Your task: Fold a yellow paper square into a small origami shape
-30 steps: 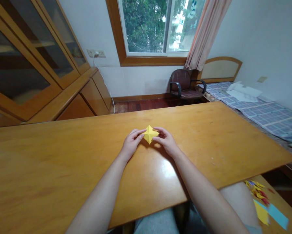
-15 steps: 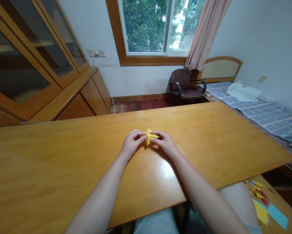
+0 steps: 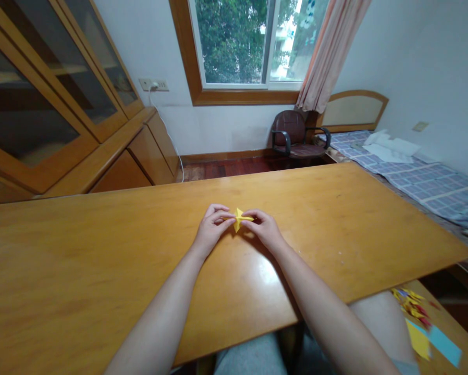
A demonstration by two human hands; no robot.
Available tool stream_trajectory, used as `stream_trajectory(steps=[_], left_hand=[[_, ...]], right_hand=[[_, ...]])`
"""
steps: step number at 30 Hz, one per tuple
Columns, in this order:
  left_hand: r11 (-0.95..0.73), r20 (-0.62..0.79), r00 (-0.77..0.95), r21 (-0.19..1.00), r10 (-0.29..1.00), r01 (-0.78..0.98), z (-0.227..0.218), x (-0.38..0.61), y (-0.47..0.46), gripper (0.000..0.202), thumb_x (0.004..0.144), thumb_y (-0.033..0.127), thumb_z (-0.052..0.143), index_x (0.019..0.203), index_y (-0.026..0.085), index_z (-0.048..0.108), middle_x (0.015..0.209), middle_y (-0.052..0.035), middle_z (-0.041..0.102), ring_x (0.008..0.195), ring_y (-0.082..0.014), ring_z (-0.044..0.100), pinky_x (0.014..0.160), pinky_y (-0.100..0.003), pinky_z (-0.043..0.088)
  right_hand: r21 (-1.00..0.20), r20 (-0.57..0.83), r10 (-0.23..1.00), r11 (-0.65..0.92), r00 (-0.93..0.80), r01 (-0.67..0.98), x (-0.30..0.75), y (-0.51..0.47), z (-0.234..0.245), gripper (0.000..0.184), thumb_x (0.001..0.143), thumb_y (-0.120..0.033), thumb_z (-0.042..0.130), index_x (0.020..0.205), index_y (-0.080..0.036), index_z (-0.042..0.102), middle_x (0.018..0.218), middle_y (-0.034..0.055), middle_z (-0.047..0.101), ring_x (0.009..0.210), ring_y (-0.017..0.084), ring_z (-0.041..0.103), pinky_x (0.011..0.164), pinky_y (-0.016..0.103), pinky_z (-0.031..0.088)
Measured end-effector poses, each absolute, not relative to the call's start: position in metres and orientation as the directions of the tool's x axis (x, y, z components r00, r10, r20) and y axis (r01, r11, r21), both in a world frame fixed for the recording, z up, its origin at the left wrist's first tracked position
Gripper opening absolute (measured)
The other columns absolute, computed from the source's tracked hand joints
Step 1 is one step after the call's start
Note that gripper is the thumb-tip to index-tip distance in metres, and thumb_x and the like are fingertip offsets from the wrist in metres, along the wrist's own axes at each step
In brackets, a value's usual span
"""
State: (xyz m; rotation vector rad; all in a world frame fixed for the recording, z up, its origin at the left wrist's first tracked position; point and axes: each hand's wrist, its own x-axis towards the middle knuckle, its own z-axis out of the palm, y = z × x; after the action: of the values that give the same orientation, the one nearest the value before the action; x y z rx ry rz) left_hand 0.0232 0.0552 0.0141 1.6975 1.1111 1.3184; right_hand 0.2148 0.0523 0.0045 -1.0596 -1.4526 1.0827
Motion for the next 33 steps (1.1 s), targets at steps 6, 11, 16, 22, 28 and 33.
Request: stream_trajectory(steps=[6, 11, 16, 22, 28, 33], left_hand=[[-0.435, 0.406, 0.160, 0.860, 0.900, 0.265, 0.019, 0.024, 0.054, 0.009, 0.081, 0.030, 0.070, 0.083, 0.022, 0.073, 0.084, -0.0030, 0.063, 0.082, -0.0156, 0.060, 0.073, -0.027, 0.051], [-0.442, 0.424, 0.125, 0.859, 0.897, 0.259, 0.019, 0.024, 0.054, 0.010, 0.080, 0.030, 0.070, 0.081, 0.020, 0.073, 0.084, -0.0032, 0.064, 0.080, -0.0151, 0.061, 0.071, -0.026, 0.050], [-0.452, 0.431, 0.135, 0.855, 0.892, 0.256, 0.019, 0.024, 0.052, 0.010, 0.081, 0.029, 0.069, 0.080, 0.020, 0.072, 0.084, -0.0032, 0.064, 0.081, -0.0150, 0.061, 0.071, -0.026, 0.050], [-0.475, 0.447, 0.162, 0.834, 0.880, 0.280, 0.018, 0.024, 0.053, 0.011, 0.082, 0.031, 0.068, 0.079, 0.020, 0.070, 0.084, -0.0034, 0.064, 0.081, -0.0154, 0.061, 0.072, -0.027, 0.050], [-0.493, 0.448, 0.206, 0.802, 0.870, 0.337, 0.017, 0.024, 0.052, 0.013, 0.085, 0.031, 0.064, 0.082, 0.020, 0.070, 0.087, -0.0043, 0.065, 0.083, -0.0161, 0.061, 0.075, -0.028, 0.050], [-0.508, 0.462, 0.212, 0.773, 0.861, 0.380, 0.019, 0.024, 0.051, 0.013, 0.085, 0.031, 0.063, 0.082, 0.020, 0.069, 0.085, -0.0041, 0.064, 0.082, -0.0162, 0.061, 0.073, -0.028, 0.050]], right_hand=[[-0.938, 0.300, 0.949, 0.312, -0.094, 0.154, 0.215, 0.053, 0.007, 0.016, 0.077, -0.033, 0.072, 0.085, -0.020, 0.071, 0.086, 0.0040, 0.068, 0.078, 0.017, 0.063, 0.070, 0.027, 0.051], [-0.906, 0.396, 0.916, 0.401, -0.065, 0.133, 0.215, 0.052, 0.012, 0.012, 0.077, -0.032, 0.073, 0.083, -0.022, 0.073, 0.098, 0.0060, 0.060, 0.091, 0.017, 0.061, 0.071, 0.026, 0.052], [-0.890, 0.417, 0.905, 0.426, -0.088, 0.165, 0.215, 0.051, 0.012, 0.009, 0.080, -0.030, 0.072, 0.083, -0.022, 0.073, 0.091, 0.0054, 0.063, 0.085, 0.017, 0.061, 0.070, 0.027, 0.052], [-0.814, 0.492, 0.859, 0.512, -0.145, 0.273, 0.214, 0.050, 0.015, 0.003, 0.082, -0.022, 0.069, 0.080, -0.021, 0.072, 0.079, 0.0034, 0.068, 0.075, 0.016, 0.062, 0.072, 0.029, 0.049], [-0.769, 0.513, 0.841, 0.540, -0.173, 0.343, 0.214, 0.048, 0.015, 0.007, 0.085, -0.024, 0.066, 0.082, -0.021, 0.071, 0.082, 0.0042, 0.069, 0.079, 0.018, 0.063, 0.075, 0.030, 0.049], [-0.726, 0.519, 0.828, 0.558, -0.213, 0.402, 0.215, 0.048, 0.016, 0.010, 0.088, -0.027, 0.062, 0.084, -0.023, 0.071, 0.084, 0.0050, 0.069, 0.083, 0.019, 0.062, 0.078, 0.033, 0.048]])
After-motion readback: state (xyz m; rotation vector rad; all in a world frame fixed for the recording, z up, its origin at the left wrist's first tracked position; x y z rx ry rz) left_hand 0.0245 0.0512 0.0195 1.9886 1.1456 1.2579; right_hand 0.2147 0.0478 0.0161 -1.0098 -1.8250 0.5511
